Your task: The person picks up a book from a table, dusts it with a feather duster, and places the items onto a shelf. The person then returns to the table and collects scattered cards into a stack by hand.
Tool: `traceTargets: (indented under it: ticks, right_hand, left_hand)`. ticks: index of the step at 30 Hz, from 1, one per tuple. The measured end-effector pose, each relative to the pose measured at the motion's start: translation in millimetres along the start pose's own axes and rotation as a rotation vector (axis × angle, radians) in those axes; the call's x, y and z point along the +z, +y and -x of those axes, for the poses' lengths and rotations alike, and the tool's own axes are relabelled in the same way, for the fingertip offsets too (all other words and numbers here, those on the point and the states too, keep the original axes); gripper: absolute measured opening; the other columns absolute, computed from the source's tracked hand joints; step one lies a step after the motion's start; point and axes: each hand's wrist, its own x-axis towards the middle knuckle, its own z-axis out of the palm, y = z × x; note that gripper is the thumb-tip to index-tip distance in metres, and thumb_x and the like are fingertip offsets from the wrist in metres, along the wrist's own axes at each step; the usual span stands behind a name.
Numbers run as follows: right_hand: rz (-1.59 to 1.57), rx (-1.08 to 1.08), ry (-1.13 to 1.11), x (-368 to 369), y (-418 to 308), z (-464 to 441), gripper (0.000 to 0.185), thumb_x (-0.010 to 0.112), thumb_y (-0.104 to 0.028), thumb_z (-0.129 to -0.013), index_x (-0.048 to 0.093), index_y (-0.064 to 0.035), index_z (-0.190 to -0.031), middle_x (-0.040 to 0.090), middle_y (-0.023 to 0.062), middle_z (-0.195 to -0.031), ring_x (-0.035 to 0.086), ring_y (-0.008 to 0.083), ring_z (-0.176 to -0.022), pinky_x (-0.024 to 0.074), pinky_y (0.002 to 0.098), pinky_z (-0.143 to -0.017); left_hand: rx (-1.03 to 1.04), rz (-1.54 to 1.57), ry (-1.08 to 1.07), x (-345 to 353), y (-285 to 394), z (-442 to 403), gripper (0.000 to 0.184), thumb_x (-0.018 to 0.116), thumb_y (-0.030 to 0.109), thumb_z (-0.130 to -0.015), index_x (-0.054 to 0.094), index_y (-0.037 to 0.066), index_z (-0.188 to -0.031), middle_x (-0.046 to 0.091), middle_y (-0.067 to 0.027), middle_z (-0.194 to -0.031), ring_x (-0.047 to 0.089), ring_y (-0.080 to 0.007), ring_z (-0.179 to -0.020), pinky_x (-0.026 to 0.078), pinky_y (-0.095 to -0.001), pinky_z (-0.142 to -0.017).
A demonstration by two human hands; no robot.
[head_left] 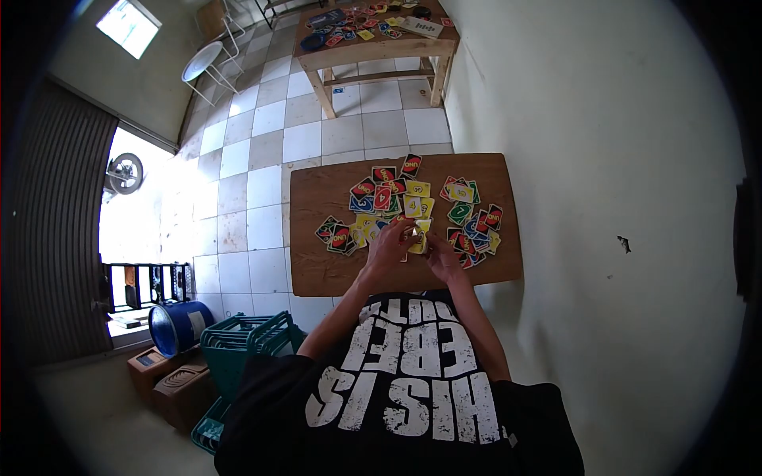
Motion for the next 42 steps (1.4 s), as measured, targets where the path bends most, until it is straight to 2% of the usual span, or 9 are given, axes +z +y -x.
traceTargets:
  ticks: [4,7,10,15,24,27,30,36,42]
  right_hand:
    - [0.018,-0.004,-0.033,7.5,-0.5,-1.7,0.021,0.063,-0.020,-0.094,0.062,-0.0092,-0.112,0.067,0.0016,-0.102,0.065,0.0121,-0.090,0.0525,0.0264,-0.076]
    - [0.012,0.007,-0.068,15.0,-5.2,0.0,0.023,0.063,-0.019,-0.094,0.060,-0.0085,-0.114,0.067,0.0034,-0.106,0.067,0.0139,-0.093,0.0545,0.0296,-0.077]
    - [-0.004,0.050,-0.062,18.0,-2.4,-2.1,0.023,0.064,-0.018,-0.093,0.060,-0.0075,-0.114,0.067,0.0037,-0.105,0.067,0.0141,-0.092,0.0553,0.0294,-0.076]
    - [-0.049,0.028,-0.139,9.8,1.7,-5.9,0.024,0.065,-0.016,-0.092,0.060,-0.0070,-0.114,0.067,0.0034,-0.104,0.067,0.0134,-0.091,0.0565,0.0304,-0.079]
    - [0.092,0.041,-0.075,19.9,-3.1,2.4,0.026,0.066,-0.014,-0.091,0.060,-0.0106,-0.116,0.065,-0.0015,-0.105,0.065,0.0117,-0.093,0.0546,0.0288,-0.079]
    - [0.060,-0.014,-0.083,11.9,5.4,-7.8,0.024,0.059,-0.018,-0.096,0.055,-0.0074,-0.117,0.065,0.0083,-0.107,0.068,0.0210,-0.095,0.0586,0.0355,-0.081]
    - [-0.028,0.050,-0.134,13.2,0.4,-4.5,0.025,0.065,-0.015,-0.091,0.060,-0.0083,-0.115,0.067,0.0007,-0.102,0.066,0.0112,-0.093,0.0539,0.0259,-0.077]
    - [0.012,0.019,-0.057,23.2,-7.4,4.7,0.024,0.064,-0.015,-0.092,0.061,-0.0061,-0.115,0.067,0.0026,-0.103,0.066,0.0109,-0.091,0.0540,0.0257,-0.076]
    - [0.038,-0.044,-0.091,28.7,-11.9,4.4,0.024,0.063,-0.015,-0.093,0.060,-0.0050,-0.115,0.067,0.0020,-0.103,0.066,0.0108,-0.092,0.0544,0.0261,-0.076]
  left_hand:
    - [0.072,-0.036,0.005,-9.8,-1.2,-1.2,0.053,0.075,0.027,-0.080,0.057,0.008,-0.127,0.060,-0.0149,-0.120,0.058,-0.0302,-0.109,0.045,-0.0392,-0.092]
    - [0.244,0.045,-0.070,-20.9,-2.2,-3.8,0.076,0.079,0.031,-0.075,0.046,0.012,-0.140,0.048,-0.0151,-0.139,0.042,-0.0333,-0.130,0.036,-0.0423,-0.106]
    - [0.256,0.014,-0.223,-31.3,4.5,-3.4,0.095,0.084,0.036,-0.069,0.036,0.014,-0.148,0.044,-0.0148,-0.144,0.034,-0.0328,-0.137,0.030,-0.0449,-0.111]
    - [0.220,-0.109,-0.305,-30.7,-2.9,-11.4,0.100,0.085,0.041,-0.064,0.037,0.012,-0.147,0.046,-0.0145,-0.144,0.035,-0.0334,-0.137,0.031,-0.0451,-0.111]
    - [0.221,-0.153,-0.308,-30.4,-2.0,-9.5,0.100,0.086,0.042,-0.063,0.039,0.008,-0.144,0.046,-0.0167,-0.143,0.038,-0.0336,-0.136,0.033,-0.0451,-0.110]
    - [0.223,-0.127,-0.303,-30.4,1.2,-10.8,0.096,0.085,0.039,-0.063,0.041,0.008,-0.143,0.048,-0.0166,-0.141,0.039,-0.0338,-0.135,0.033,-0.0450,-0.110]
    - [0.233,-0.120,-0.319,-33.4,9.6,-11.0,0.094,0.085,0.037,-0.063,0.042,0.008,-0.142,0.048,-0.0162,-0.141,0.038,-0.0337,-0.136,0.034,-0.0455,-0.109]
    - [0.277,-0.116,-0.320,-29.2,9.3,-9.6,0.094,0.085,0.034,-0.063,0.041,0.010,-0.142,0.046,-0.0151,-0.142,0.037,-0.0337,-0.136,0.034,-0.0450,-0.109]
    - [0.279,-0.070,-0.259,-25.9,12.6,-9.8,0.093,0.086,0.033,-0.062,0.043,0.009,-0.140,0.047,-0.0136,-0.139,0.038,-0.0340,-0.134,0.034,-0.0444,-0.110]
